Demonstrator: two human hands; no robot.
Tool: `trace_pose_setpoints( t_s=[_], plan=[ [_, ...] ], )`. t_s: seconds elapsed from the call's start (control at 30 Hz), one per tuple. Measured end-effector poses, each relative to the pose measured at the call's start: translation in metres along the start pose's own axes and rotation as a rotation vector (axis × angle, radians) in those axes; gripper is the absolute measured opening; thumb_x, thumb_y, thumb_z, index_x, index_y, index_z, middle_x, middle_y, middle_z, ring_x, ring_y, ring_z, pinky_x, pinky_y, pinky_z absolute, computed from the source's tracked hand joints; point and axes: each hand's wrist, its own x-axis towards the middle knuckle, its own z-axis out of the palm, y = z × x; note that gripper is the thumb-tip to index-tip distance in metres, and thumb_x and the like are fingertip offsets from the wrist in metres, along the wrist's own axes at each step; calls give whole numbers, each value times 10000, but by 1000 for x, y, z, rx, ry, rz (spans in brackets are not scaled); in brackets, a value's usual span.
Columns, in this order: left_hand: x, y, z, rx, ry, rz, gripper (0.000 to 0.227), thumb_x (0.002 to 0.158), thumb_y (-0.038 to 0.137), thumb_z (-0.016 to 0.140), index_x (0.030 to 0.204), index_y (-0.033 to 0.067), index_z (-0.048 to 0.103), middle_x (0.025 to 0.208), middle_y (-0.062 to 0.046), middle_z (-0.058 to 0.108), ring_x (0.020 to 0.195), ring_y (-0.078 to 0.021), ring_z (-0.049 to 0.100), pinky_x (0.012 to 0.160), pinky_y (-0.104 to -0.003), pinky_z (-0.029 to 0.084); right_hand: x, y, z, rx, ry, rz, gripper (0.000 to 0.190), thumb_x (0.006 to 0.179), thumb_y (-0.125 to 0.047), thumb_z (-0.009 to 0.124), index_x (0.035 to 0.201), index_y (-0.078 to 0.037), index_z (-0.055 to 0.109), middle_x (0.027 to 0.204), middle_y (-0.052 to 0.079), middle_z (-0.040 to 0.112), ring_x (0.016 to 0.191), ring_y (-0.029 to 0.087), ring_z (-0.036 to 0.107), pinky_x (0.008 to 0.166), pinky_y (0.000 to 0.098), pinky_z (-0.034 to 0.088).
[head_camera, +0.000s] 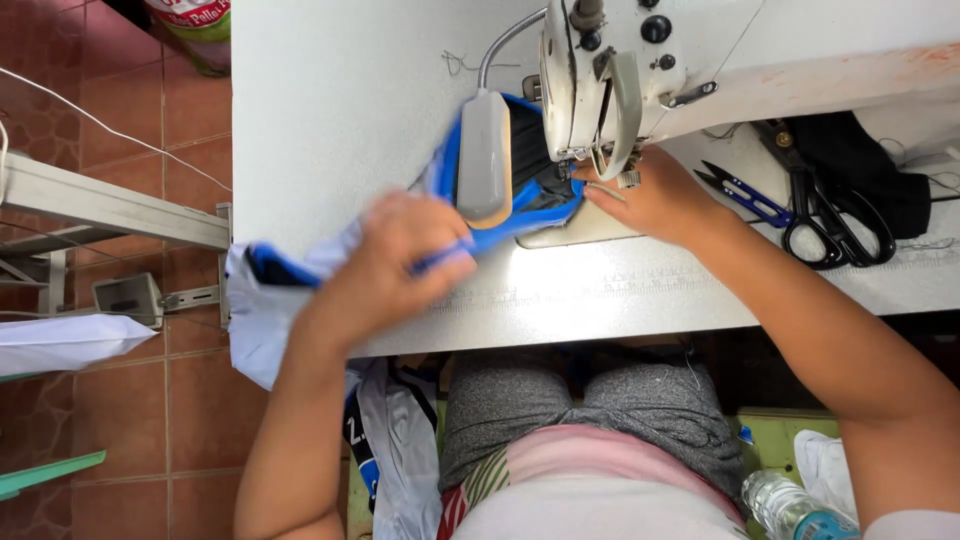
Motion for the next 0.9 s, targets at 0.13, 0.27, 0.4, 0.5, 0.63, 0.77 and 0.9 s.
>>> trace_pose_setpoints(
  t_s=[0.13, 0.27, 0.4, 0.5, 0.63, 0.77, 0.9],
  plan=[
    [-39, 72, 27, -297, -66, 406, 203, 980, 344, 678, 1100, 180, 673, 1036, -2, 709, 1055, -258, 681, 1173, -590, 286, -12, 5, 26, -201, 127, -288, 278, 1028, -312, 602, 1234, -153, 702, 1178, 108, 744, 1104, 293, 701, 958, 416, 561],
    [-61, 89, 17, -321, -63, 309, 403, 925, 423, 723, 1123, 75, 676, 1277, -109, 706, 1327, -400, 537, 1075, -625, 309, -21, -56, 15, -145, 513, -758, 141, 1004, -194, 644, 1080, -125, 739, 1061, 91, 749, 1009, 270, 727, 866, 404, 604],
    [-115, 32, 34, 46, -305, -497, 1194, 732, 341, 922, 1665, 152, 201, 1437, -337, 473, 1350, -578, 370, 1085, -763, 160, -52, -34, 31, 28, 623, -570, 289, 947, -119, 597, 1208, -82, 718, 1189, 81, 733, 1077, 281, 714, 862, 422, 615],
    [-163, -34, 55, 368, 66, -875, 978, 658, 214, 902, 1516, 201, 435, 1657, -316, 149, 1461, -656, 81, 997, -847, 287, -82, -22, 54, 80, 728, -48, 259, 908, -139, 691, 1153, -120, 775, 1047, -89, 745, 929, 170, 739, 901, 313, 591],
    [-157, -65, 20, 437, 367, -608, 364, 850, -69, 671, 1195, 28, 612, 1180, -244, 627, 1048, -483, 673, 860, -563, 563, -100, -60, 69, 196, 539, 44, 446, 796, 43, 552, 1180, -101, 731, 1054, 83, 751, 1020, 312, 722, 905, 428, 573],
    [-91, -52, -43, 214, 746, -249, 224, 1053, -70, 667, 1174, -104, 481, 1605, -333, 211, 1557, -486, 94, 1297, -624, 184, -104, -80, 35, 68, 138, -197, 295, 869, -36, 660, 1155, 27, 702, 1329, 188, 655, 1374, 377, 526, 1192, 477, 425],
    [-24, -51, 10, 530, -131, -888, 666, 861, 43, 600, 1504, 124, 449, 1715, -114, 149, 1511, -502, 101, 1039, -845, 275, -115, -79, 27, 63, 74, -205, 475, 861, -65, 669, 1329, 6, 637, 1475, 189, 562, 1443, 383, 454, 1217, 500, 381]
  ],
)
